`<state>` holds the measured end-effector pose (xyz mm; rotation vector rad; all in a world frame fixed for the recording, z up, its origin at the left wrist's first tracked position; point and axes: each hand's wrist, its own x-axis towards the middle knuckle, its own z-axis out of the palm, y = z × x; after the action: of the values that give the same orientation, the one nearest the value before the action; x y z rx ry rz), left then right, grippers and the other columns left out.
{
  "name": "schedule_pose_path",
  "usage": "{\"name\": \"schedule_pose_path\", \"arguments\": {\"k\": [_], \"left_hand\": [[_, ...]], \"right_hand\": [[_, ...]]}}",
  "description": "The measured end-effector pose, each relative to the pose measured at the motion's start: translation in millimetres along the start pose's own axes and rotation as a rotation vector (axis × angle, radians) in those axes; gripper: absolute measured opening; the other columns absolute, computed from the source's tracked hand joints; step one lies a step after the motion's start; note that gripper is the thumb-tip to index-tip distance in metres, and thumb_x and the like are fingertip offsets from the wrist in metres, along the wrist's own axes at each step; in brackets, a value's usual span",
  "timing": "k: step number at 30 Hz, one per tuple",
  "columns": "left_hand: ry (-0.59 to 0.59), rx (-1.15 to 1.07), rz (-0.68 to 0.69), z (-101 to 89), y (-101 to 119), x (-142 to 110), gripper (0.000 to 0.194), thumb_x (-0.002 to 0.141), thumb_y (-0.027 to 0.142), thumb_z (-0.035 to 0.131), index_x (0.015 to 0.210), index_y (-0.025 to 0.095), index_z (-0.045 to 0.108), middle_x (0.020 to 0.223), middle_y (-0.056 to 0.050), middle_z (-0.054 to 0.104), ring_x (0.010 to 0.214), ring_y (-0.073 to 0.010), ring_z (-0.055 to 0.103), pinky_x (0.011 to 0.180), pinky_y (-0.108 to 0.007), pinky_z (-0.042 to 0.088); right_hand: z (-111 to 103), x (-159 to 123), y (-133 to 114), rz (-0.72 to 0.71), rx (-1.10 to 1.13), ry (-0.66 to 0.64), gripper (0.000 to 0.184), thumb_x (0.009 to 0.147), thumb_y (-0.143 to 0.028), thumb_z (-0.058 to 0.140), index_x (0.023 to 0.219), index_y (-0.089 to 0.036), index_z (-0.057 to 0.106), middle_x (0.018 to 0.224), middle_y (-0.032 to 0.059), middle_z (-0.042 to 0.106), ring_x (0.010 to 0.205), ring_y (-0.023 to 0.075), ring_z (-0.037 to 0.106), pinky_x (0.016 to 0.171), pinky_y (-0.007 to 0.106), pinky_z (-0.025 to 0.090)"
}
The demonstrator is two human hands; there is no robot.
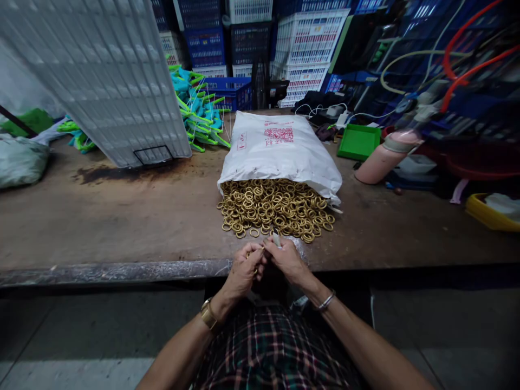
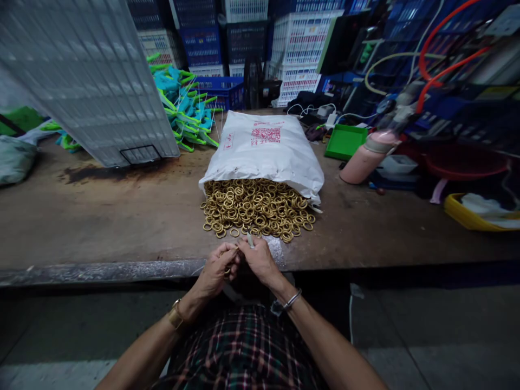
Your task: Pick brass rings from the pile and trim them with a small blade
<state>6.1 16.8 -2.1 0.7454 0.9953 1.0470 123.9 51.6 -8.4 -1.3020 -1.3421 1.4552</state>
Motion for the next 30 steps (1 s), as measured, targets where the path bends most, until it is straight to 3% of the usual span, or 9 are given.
{"name": "schedule_pose_path", "arguments": {"k": [4, 8, 11, 16, 24, 30], "left_hand": [[-0.010, -0.075, -0.024, -2.3, -0.4, -2.6, 0.031, 0.071, 0.045, 0.059, 0.075, 0.016, 0.047, 0.062, 0.004, 0.048, 0.041, -0.0029, 0.039, 0.036, -0.014, 0.028], [0.025, -0.054, 0.008, -4.1, 0.4, -5.1, 0.034, 0.070, 0.048, 0.059, 0.074, 0.017, 0.046, 0.063, 0.004, 0.049, 0.040, -0.0030, 0.039, 0.036, -0.015, 0.028], [0.046, 0.025, 0.065, -4.5, 1.4, -6.5, 0.033, 0.072, 0.048, 0.056, 0.074, 0.017, 0.047, 0.061, 0.004, 0.049, 0.040, -0.0034, 0.039, 0.037, -0.016, 0.030], [0.083, 0.153, 0.100, -5.9, -0.8, -7.0, 0.028, 0.074, 0.045, 0.054, 0.075, 0.018, 0.047, 0.051, 0.007, 0.045, 0.038, -0.0050, 0.037, 0.038, -0.017, 0.031], [0.108, 0.197, 0.130, -5.5, -3.5, -10.4, 0.027, 0.075, 0.044, 0.053, 0.072, 0.018, 0.045, 0.049, 0.007, 0.046, 0.037, -0.0050, 0.037, 0.038, -0.017, 0.031], [0.071, 0.154, 0.134, -12.7, -6.5, -15.5, 0.026, 0.078, 0.042, 0.052, 0.071, 0.017, 0.046, 0.053, 0.006, 0.047, 0.039, -0.0043, 0.037, 0.039, -0.017, 0.031]], "right_hand": [[-1.5, 0.5, 0.4, -0.060, -0.120, 0.025, 0.028, 0.077, -0.038, 0.045, 0.059, -0.018, 0.047, 0.051, -0.0039, 0.047, 0.048, 0.0083, 0.040, 0.049, 0.021, 0.032], [-5.6, -3.0, -0.2, -0.216, -0.476, 0.132, 0.023, 0.079, -0.032, 0.040, 0.064, -0.018, 0.049, 0.054, -0.0029, 0.046, 0.052, 0.0100, 0.040, 0.052, 0.022, 0.030], [-6.8, -9.2, 2.9, -0.332, -0.708, 0.051, 0.017, 0.078, -0.021, 0.038, 0.065, -0.019, 0.049, 0.055, -0.0019, 0.048, 0.052, 0.0104, 0.040, 0.052, 0.022, 0.027], [-4.5, -16.8, 8.6, -0.411, -0.876, -0.055, 0.021, 0.069, -0.008, 0.039, 0.079, -0.019, 0.054, 0.067, 0.0015, 0.058, 0.060, 0.0128, 0.048, 0.055, 0.023, 0.028], [-5.2, -16.3, 10.4, -0.357, -0.997, -0.065, 0.029, 0.067, -0.007, 0.039, 0.089, -0.017, 0.056, 0.075, 0.0038, 0.063, 0.065, 0.0142, 0.053, 0.057, 0.024, 0.028], [0.8, -17.4, 4.9, -0.228, -1.105, -0.200, 0.028, 0.072, -0.012, 0.040, 0.095, -0.017, 0.055, 0.077, 0.0053, 0.064, 0.067, 0.0156, 0.055, 0.056, 0.024, 0.027]]}}
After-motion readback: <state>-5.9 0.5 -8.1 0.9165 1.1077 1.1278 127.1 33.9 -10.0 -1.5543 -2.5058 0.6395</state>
